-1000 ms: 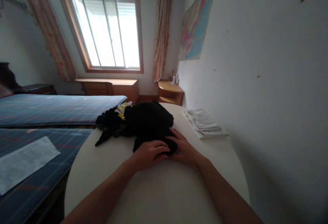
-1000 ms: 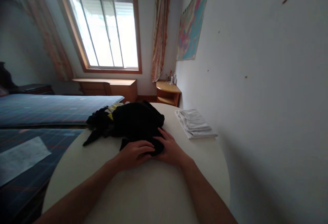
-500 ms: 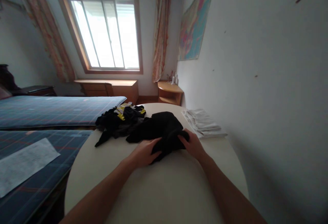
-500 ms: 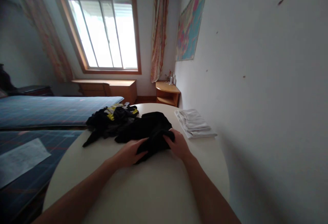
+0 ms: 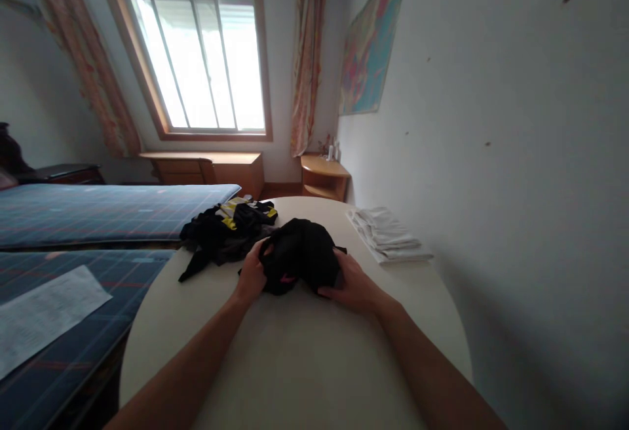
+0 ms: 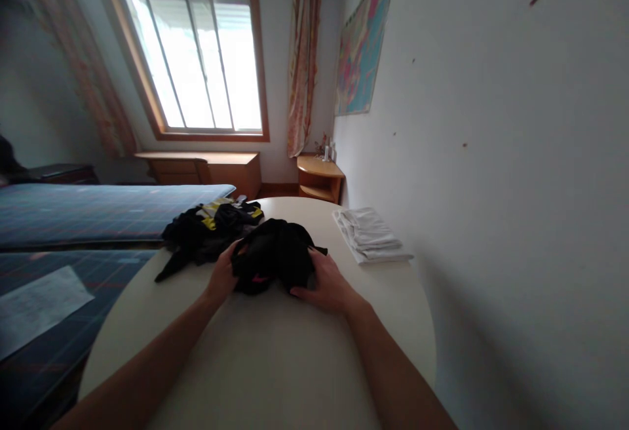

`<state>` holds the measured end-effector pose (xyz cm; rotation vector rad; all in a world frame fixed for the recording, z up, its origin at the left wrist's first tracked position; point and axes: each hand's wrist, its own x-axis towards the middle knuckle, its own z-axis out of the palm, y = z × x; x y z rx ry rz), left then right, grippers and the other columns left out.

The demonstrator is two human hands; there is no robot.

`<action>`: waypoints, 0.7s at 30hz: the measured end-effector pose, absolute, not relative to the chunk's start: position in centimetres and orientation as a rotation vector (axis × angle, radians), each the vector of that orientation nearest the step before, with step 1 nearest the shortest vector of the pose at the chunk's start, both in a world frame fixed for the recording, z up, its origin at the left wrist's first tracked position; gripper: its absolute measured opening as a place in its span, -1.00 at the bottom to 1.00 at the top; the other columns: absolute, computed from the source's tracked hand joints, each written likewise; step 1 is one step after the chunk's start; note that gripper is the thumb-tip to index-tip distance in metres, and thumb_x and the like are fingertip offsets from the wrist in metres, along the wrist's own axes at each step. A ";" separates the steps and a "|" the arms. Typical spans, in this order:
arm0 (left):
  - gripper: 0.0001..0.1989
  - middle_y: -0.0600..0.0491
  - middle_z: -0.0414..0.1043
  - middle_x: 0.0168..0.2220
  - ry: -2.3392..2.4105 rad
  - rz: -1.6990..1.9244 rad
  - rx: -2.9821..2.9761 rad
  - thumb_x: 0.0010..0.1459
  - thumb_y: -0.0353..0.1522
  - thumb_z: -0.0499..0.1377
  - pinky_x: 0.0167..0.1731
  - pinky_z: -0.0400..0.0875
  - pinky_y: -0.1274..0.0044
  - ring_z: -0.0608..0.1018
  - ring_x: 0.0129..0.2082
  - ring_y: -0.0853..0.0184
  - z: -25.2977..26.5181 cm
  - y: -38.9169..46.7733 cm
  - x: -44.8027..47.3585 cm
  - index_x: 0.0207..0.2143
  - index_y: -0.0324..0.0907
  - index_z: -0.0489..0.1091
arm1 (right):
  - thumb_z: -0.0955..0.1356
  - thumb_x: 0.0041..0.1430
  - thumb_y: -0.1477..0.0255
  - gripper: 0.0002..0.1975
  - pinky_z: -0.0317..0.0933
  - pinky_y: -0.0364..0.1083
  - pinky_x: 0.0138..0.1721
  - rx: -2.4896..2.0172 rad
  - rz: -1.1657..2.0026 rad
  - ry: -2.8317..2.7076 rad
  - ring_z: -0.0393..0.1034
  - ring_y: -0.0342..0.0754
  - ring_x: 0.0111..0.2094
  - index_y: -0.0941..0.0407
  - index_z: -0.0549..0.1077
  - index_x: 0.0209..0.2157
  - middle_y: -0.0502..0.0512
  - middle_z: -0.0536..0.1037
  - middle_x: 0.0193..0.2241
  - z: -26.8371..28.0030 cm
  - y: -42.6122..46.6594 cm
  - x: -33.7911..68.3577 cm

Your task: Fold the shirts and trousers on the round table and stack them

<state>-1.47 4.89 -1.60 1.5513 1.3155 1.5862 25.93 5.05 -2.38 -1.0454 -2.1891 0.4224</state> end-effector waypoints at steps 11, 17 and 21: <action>-0.46 -0.12 0.29 0.25 0.920 1.306 2.021 0.33 -0.12 0.00 0.25 0.15 0.28 0.34 0.24 0.06 -0.3 2.6 -1.3 0.26 -0.17 0.24 | 0.25 0.26 0.03 -0.54 0.25 0.12 0.09 -1.084 0.821 -1.668 0.42 0.15 0.02 0.03 0.51 -0.03 0.13 0.60 -0.10 -2.1 6.3 26.8; -0.26 -0.10 0.32 0.24 0.932 0.967 2.082 0.18 -0.20 0.23 0.20 0.26 0.31 0.41 0.19 0.11 -0.5 1.3 1.0 0.35 -0.13 0.06 | 0.32 0.09 -0.05 -0.51 0.35 0.08 -0.06 -1.074 0.873 -1.416 0.49 0.14 -0.15 0.08 0.56 -0.24 0.08 0.63 -0.29 -2.4 7.6 28.0; -0.55 -0.05 0.53 0.01 1.096 1.213 1.910 0.17 -0.25 0.20 0.10 0.36 0.35 0.54 0.01 0.15 -0.4 2.3 1.6 0.10 -0.17 0.39 | 0.22 0.18 -0.08 -0.46 0.36 0.02 -0.18 -1.199 0.804 -1.343 0.49 0.08 -0.26 0.10 0.52 -0.25 0.14 0.62 -0.34 -2.1 7.8 28.5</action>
